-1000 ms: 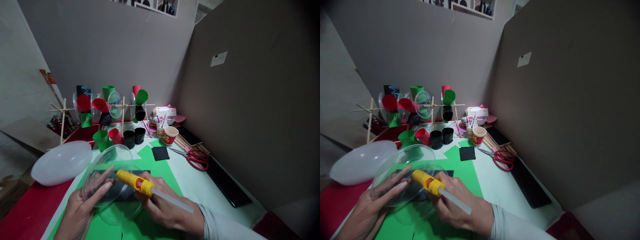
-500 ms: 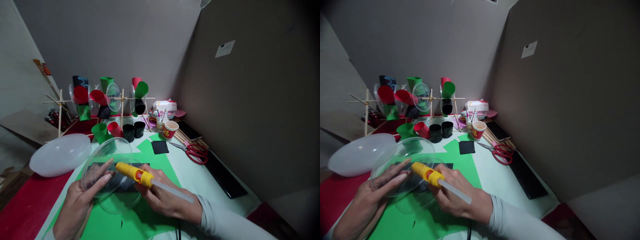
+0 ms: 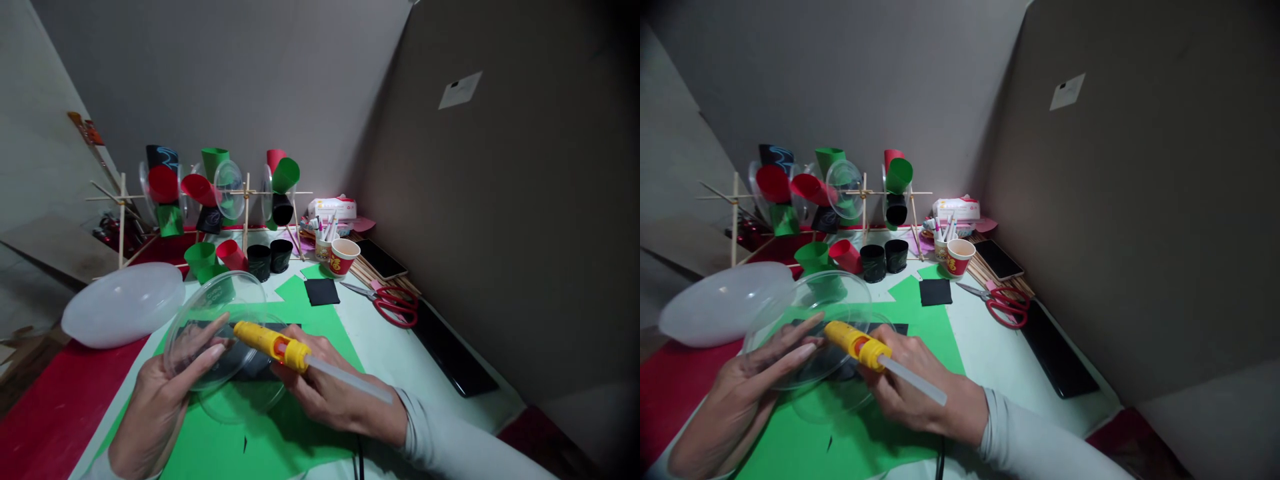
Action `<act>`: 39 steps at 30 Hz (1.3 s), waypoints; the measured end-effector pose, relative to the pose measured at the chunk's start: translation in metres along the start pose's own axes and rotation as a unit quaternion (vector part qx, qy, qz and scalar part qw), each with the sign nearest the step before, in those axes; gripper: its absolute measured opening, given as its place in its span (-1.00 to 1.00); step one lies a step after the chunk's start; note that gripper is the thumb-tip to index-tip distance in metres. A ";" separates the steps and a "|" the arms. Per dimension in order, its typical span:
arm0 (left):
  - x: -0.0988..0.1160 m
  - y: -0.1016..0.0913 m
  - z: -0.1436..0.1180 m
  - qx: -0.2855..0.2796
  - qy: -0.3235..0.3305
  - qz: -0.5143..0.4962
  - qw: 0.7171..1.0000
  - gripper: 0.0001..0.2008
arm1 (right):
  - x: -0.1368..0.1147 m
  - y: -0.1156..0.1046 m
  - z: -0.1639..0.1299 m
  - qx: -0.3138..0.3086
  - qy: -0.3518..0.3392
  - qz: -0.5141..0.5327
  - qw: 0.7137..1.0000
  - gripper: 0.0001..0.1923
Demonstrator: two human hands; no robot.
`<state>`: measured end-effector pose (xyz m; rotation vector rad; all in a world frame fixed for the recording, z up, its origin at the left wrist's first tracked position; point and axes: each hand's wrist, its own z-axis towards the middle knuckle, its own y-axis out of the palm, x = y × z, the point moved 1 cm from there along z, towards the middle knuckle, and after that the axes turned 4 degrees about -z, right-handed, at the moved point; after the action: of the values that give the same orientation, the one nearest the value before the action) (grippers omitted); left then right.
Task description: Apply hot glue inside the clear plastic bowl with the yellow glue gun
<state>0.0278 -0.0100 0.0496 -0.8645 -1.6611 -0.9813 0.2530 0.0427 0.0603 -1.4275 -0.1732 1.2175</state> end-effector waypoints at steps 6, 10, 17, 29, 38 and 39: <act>0.002 0.001 -0.004 0.006 -0.004 -0.009 1.000 -0.51 | 0.000 -0.001 0.001 0.000 -0.014 -0.008 1.000 -0.83; 0.002 0.000 -0.003 0.002 -0.001 -0.001 1.000 -0.51 | -0.001 0.000 0.000 -0.001 -0.009 -0.006 1.000 -0.84; 0.002 0.001 -0.003 0.003 0.006 0.008 1.000 -0.48 | 0.000 -0.001 -0.001 -0.010 -0.005 0.013 1.000 -0.87; -0.001 0.003 0.008 0.012 0.026 0.015 0.999 -0.38 | -0.002 0.000 0.000 -0.001 -0.003 0.006 1.000 -0.85; -0.036 -0.027 0.030 -0.032 0.038 -0.010 0.999 -0.55 | 0.001 0.001 0.002 0.001 0.001 -0.019 1.000 -0.82; -0.040 -0.031 0.034 -0.041 0.045 -0.008 0.998 -0.55 | 0.002 0.002 0.003 0.006 0.000 -0.015 1.000 -0.82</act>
<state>-0.0019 0.0040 -0.0015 -0.8489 -1.5624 -1.0899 0.2507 0.0457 0.0584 -1.4106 -0.1864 1.1920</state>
